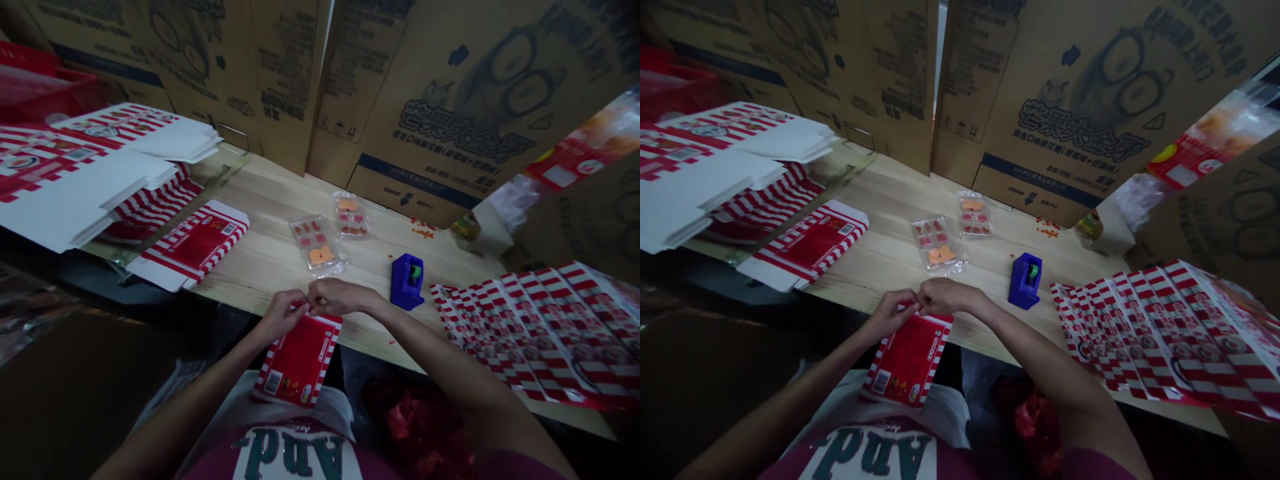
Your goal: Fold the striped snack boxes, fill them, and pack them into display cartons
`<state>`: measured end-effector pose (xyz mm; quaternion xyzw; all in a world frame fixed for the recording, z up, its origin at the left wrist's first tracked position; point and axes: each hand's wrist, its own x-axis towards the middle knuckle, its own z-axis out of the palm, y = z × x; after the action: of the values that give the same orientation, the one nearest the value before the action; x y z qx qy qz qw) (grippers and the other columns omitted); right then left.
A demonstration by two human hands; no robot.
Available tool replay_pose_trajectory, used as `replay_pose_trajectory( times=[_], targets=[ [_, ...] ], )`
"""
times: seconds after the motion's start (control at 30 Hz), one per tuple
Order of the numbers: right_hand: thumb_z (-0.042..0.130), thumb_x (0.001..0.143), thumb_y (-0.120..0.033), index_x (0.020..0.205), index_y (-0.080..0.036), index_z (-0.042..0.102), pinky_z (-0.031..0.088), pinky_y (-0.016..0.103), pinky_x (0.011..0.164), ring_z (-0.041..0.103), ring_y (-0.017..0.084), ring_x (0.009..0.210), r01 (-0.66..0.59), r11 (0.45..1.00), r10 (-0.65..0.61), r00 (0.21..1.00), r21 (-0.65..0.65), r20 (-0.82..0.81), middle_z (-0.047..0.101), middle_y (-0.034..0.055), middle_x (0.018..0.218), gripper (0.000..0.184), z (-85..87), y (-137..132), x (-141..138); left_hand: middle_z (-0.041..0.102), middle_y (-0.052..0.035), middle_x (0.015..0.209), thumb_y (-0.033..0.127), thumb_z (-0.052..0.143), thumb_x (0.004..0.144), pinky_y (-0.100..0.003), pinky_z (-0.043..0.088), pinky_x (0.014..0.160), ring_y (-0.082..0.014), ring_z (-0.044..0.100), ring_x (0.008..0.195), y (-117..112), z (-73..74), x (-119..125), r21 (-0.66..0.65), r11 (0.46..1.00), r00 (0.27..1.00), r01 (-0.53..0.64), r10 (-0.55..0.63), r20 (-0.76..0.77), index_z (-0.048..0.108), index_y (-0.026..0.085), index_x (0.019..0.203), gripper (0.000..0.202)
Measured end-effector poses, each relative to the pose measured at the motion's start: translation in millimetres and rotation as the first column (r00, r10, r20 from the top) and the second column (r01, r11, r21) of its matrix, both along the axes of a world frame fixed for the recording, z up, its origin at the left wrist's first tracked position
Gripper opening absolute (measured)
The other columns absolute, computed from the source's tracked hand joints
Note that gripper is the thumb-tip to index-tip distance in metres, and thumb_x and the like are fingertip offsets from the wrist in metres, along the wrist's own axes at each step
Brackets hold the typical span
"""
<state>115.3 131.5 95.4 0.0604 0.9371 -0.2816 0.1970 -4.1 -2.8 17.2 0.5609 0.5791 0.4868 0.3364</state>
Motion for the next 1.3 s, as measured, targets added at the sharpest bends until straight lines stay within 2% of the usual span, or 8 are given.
replay_pose_trajectory(
  times=[0.2, 0.37, 0.5, 0.7, 0.83, 1.03, 1.17, 1.3],
  targets=[
    [0.070, 0.074, -0.037, 0.072, -0.015, 0.067, 0.032, 0.025, 0.060, 0.057, 0.017, 0.070, 0.116, 0.968, -0.103, 0.992, 0.223, -0.070, 0.065, 0.0061, 0.075, 0.023, -7.6, -9, 7, 0.066, -0.0029, 0.069, 0.021, 0.054, 0.080, -0.024, 0.045, 0.066, -0.0149, 0.062, 0.069, -1, 2.0, 2, -0.012, 1.000, 1.000, -0.009, 0.009, 0.003, 0.063, 0.015, 0.069, 0.016],
    [0.075, 0.069, -0.046, 0.079, -0.014, 0.066, 0.032, 0.023, 0.055, 0.051, 0.013, 0.061, 0.304, 0.928, -0.321, 0.946, -0.215, -0.048, 0.061, 0.0007, 0.066, 0.035, -28.7, 4, 18, 0.065, -0.0028, 0.071, 0.020, 0.054, 0.083, -0.025, 0.044, 0.066, -0.0150, 0.061, 0.070, -4, 7.8, 3, -0.017, 1.000, 1.000, 0.024, -0.024, -0.020, 0.064, 0.016, 0.071, 0.016],
    [0.077, 0.063, -0.050, 0.065, -0.014, 0.060, 0.027, 0.020, 0.049, 0.039, 0.007, 0.050, 0.372, 0.607, -0.322, 0.923, -0.702, 0.210, 0.049, -0.0067, 0.053, 0.040, -52.0, 11, 26, 0.064, -0.0030, 0.074, 0.020, 0.053, 0.084, -0.026, 0.044, 0.068, -0.0151, 0.060, 0.071, -8, 17.4, 5, 0.027, 0.998, 0.998, 0.059, -0.058, -0.019, 0.064, 0.016, 0.073, 0.016],
    [0.084, 0.050, -0.047, 0.074, -0.015, 0.061, 0.035, 0.021, 0.053, 0.046, 0.008, 0.051, 0.544, 0.085, -0.437, 0.773, -0.835, 0.460, 0.055, -0.0068, 0.060, 0.046, -71.8, -11, 36, 0.066, -0.0041, 0.085, 0.023, 0.060, 0.083, -0.028, 0.047, 0.076, -0.0167, 0.063, 0.082, -19, 23.9, 5, 0.020, 0.996, 0.996, 0.084, -0.085, 0.039, 0.066, 0.017, 0.085, 0.009],
    [0.084, 0.055, -0.046, 0.069, -0.014, 0.059, 0.035, 0.020, 0.053, 0.046, 0.007, 0.050, 0.510, 0.051, -0.512, 0.752, -0.859, 0.416, 0.054, -0.0061, 0.059, 0.044, -67.7, -18, 39, 0.068, -0.0059, 0.102, 0.025, 0.076, 0.067, -0.031, 0.051, 0.081, -0.0200, 0.065, 0.090, -25, 21.9, -3, -0.077, 0.997, 1.000, -0.008, 0.009, 0.005, 0.058, 0.019, 0.120, 0.056],
    [0.067, 0.071, -0.066, 0.066, -0.013, 0.060, 0.036, 0.020, 0.047, 0.049, 0.009, 0.046, 0.594, 0.150, -0.790, 0.552, -0.790, 0.265, 0.055, -0.0023, 0.052, 0.054, -51.8, -22, 72, 0.071, -0.0037, 0.083, 0.026, 0.070, 0.075, -0.029, 0.054, 0.064, -0.0189, 0.067, 0.073, -41, 81.1, -11, 0.075, 0.996, 0.972, -0.050, 0.066, -0.228, 0.067, 0.020, 0.093, 0.019],
    [0.055, 0.073, -0.075, 0.079, -0.015, 0.067, 0.047, 0.027, 0.050, 0.060, 0.016, 0.052, 0.597, -0.121, -0.738, 0.481, -0.793, 0.474, 0.066, 0.0035, 0.063, 0.062, -31.1, -44, 106, 0.071, -0.0083, 0.098, 0.014, 0.056, 0.085, -0.035, 0.058, 0.075, -0.0218, 0.068, 0.089, -51, 115.9, 25, 0.445, 0.876, 0.894, 0.184, 0.039, -0.447, 0.057, 0.025, 0.123, 0.039],
    [0.086, 0.055, -0.032, 0.085, -0.022, 0.072, 0.052, 0.026, 0.071, 0.067, 0.016, 0.076, 0.432, -0.288, -0.846, 0.303, -0.855, 0.438, 0.072, 0.0004, 0.086, 0.034, -7.6, -64, 129, 0.072, -0.0138, 0.102, 0.016, 0.043, 0.091, -0.050, 0.056, 0.090, -0.0299, 0.062, 0.111, -44, 89.7, 71, 0.540, 0.688, 0.772, 0.485, -0.046, -0.635, 0.051, 0.021, 0.134, 0.044]
  ],
)
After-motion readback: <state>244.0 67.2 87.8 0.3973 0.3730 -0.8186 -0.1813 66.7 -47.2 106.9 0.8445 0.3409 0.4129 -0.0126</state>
